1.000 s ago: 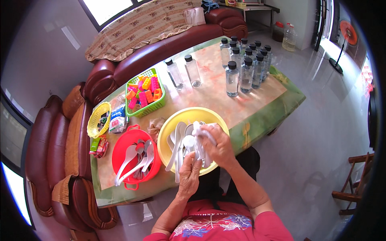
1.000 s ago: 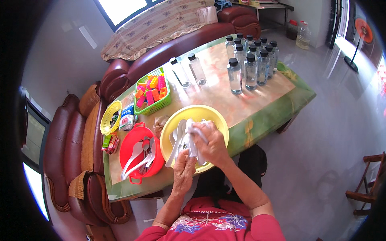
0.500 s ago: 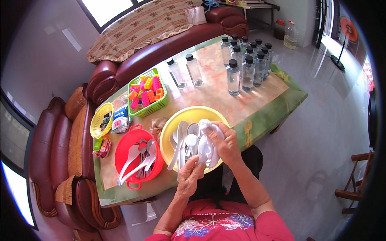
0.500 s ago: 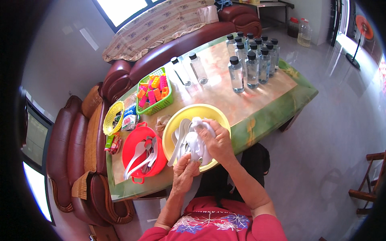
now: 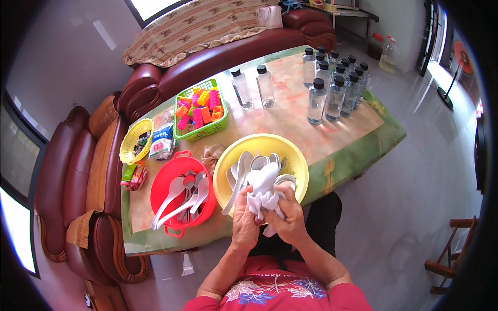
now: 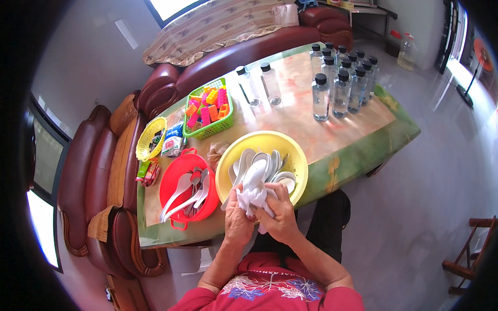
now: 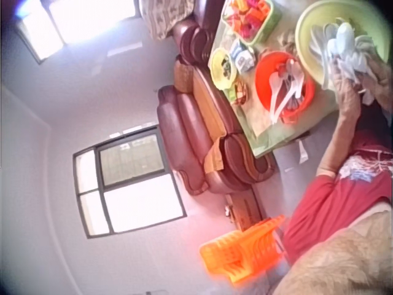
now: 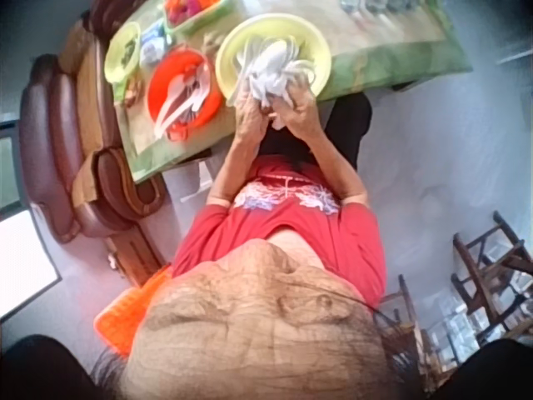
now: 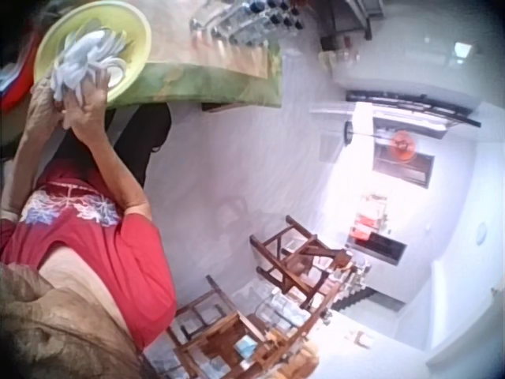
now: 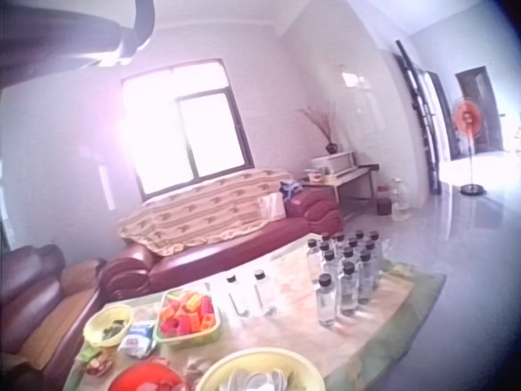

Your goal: The person sits on the floor and dries white plastic spoons with a cloth, picking them from a yellow bowl and placing them into a red bowl. The person handles the spoons one at a time, wiping each with the cloth before transferring it.

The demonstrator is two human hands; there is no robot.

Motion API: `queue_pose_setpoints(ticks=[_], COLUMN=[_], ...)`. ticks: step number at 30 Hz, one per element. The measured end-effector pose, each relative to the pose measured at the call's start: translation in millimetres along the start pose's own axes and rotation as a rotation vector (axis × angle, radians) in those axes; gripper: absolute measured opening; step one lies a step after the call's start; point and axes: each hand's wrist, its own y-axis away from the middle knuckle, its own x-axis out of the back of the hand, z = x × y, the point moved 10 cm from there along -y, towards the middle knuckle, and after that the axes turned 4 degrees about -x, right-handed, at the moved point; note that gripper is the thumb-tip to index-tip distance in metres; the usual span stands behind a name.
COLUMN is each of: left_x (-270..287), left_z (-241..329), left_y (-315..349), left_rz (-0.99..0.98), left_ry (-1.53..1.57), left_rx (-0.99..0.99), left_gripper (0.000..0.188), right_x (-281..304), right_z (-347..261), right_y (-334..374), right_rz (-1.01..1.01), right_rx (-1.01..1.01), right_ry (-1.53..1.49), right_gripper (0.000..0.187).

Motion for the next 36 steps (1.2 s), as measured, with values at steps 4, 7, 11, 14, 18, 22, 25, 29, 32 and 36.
queue_pose_setpoints(ticks=[4,7,11,14,18,22,25,29,32,36], left_x=[-7,-13,-11,3,-2,-8,-23,-33,-26,-27], left_z=[1,-7,-8,-4,-24,-29,-22,-22,-23,-21], left_y=[2,8,9,7,14,16,17,24,21,18], left_rz=[-0.107,-0.058,-0.002,0.149,-0.064,-0.081,-0.104,-0.135,-0.140,-0.171], left_ry=[0.074,0.051,0.067,-0.002,0.064,0.206,0.133,0.075,0.001,-0.034], left_rx=[0.007,0.066,0.139,0.163,0.391,0.441,0.422,0.444,0.442,0.441], left_gripper=[0.038,0.039,0.036,0.034,0.049,0.042,0.039,0.038,0.036,0.031], right_x=[6,21,10,-10,-15,17,19,13,17,25], right_z=[8,5,-33,-57,-51,-54,-71,-55,-16,29], right_y=[1,-18,-24,-16,-10,-23,-29,-50,-63,-59], right_rz=[0.097,0.245,0.211,0.094,-0.177,0.090,0.299,0.250,0.145,0.205], right_rx=[-0.140,-0.189,0.271,0.450,0.434,0.360,0.455,0.356,0.133,-0.197], right_ry=[-0.156,-0.321,0.227,0.542,0.498,0.422,0.656,0.466,0.086,-0.271], right_gripper=[0.032,0.027,0.028,0.031,0.030,0.035,0.041,0.039,0.032,0.032])
